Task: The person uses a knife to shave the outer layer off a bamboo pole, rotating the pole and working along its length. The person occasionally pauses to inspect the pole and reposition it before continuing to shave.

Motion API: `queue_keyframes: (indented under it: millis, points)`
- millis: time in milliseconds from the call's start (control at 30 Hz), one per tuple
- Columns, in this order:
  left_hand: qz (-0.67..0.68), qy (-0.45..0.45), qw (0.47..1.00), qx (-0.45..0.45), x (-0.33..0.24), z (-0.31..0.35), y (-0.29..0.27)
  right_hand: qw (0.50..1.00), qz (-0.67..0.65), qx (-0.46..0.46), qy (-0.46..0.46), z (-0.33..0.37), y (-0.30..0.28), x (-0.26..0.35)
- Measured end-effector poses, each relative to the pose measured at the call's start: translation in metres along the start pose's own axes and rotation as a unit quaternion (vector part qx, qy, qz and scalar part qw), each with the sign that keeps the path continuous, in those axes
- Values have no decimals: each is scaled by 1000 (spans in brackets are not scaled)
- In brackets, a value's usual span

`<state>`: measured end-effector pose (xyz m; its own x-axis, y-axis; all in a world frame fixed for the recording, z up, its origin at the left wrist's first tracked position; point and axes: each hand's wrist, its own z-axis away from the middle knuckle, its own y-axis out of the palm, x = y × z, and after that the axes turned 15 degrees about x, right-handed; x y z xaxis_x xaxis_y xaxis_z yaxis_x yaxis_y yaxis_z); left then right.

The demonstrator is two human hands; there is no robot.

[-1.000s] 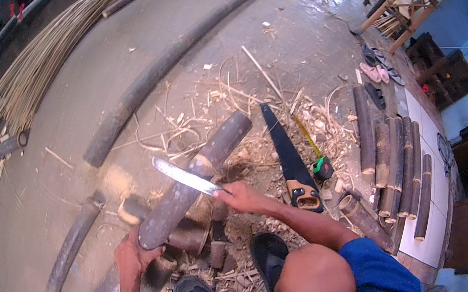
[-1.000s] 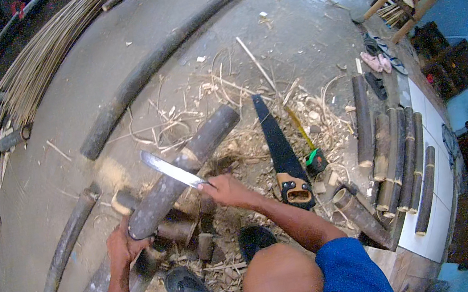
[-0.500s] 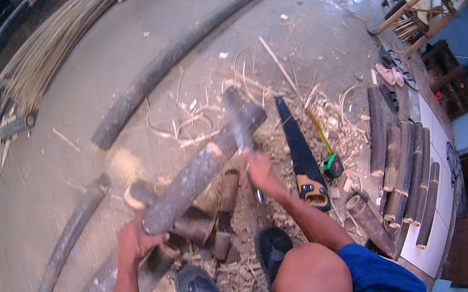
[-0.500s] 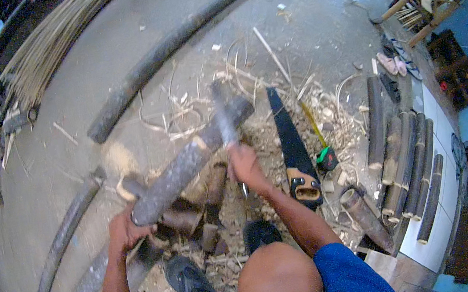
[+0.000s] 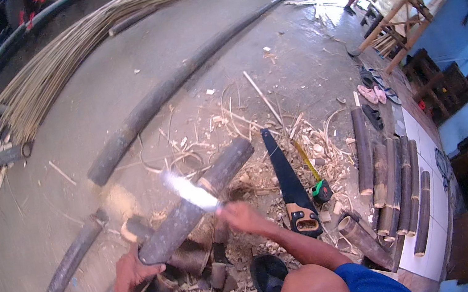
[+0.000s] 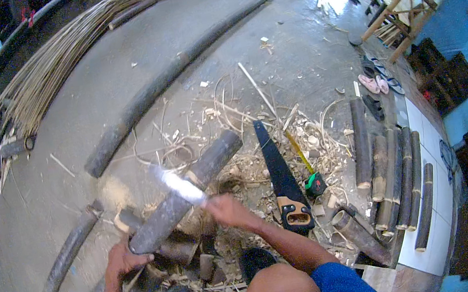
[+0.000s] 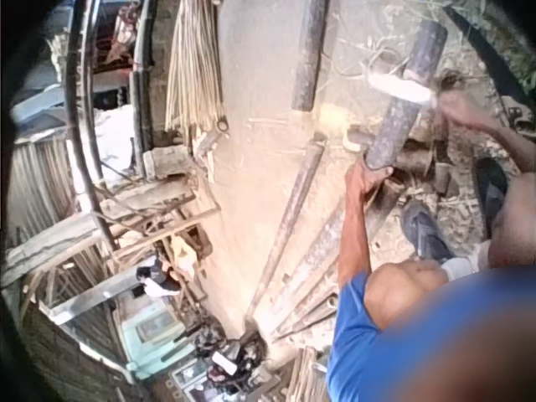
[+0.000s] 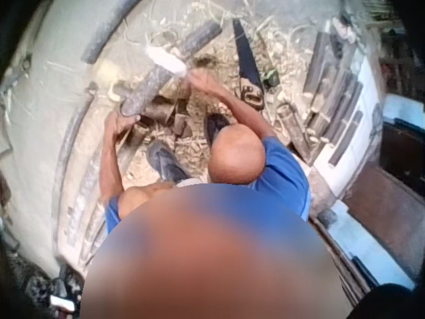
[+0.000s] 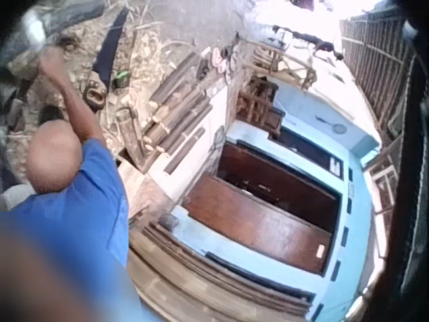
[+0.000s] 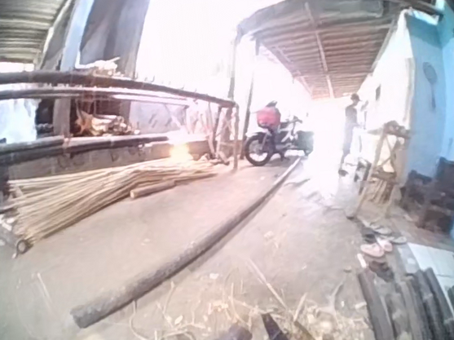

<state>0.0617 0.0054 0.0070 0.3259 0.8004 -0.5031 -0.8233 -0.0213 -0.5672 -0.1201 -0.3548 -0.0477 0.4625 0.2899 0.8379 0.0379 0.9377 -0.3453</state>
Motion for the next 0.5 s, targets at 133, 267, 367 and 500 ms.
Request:
queue_keyframes:
  millis: [133,267,367,500]
  points:
    - [27,4,999,19,3,0,-1,964,-230,-133,-12,4,1,7]
    - [50,10,998,35,3,-1,-4,979,173,74,-75,3,-4,9]
    - [30,-12,999,33,2,0,-5,986,-142,-82,20,2,-9,5]
    - [70,5,996,50,1,-1,-8,992,126,-19,-21,2,-6,2]
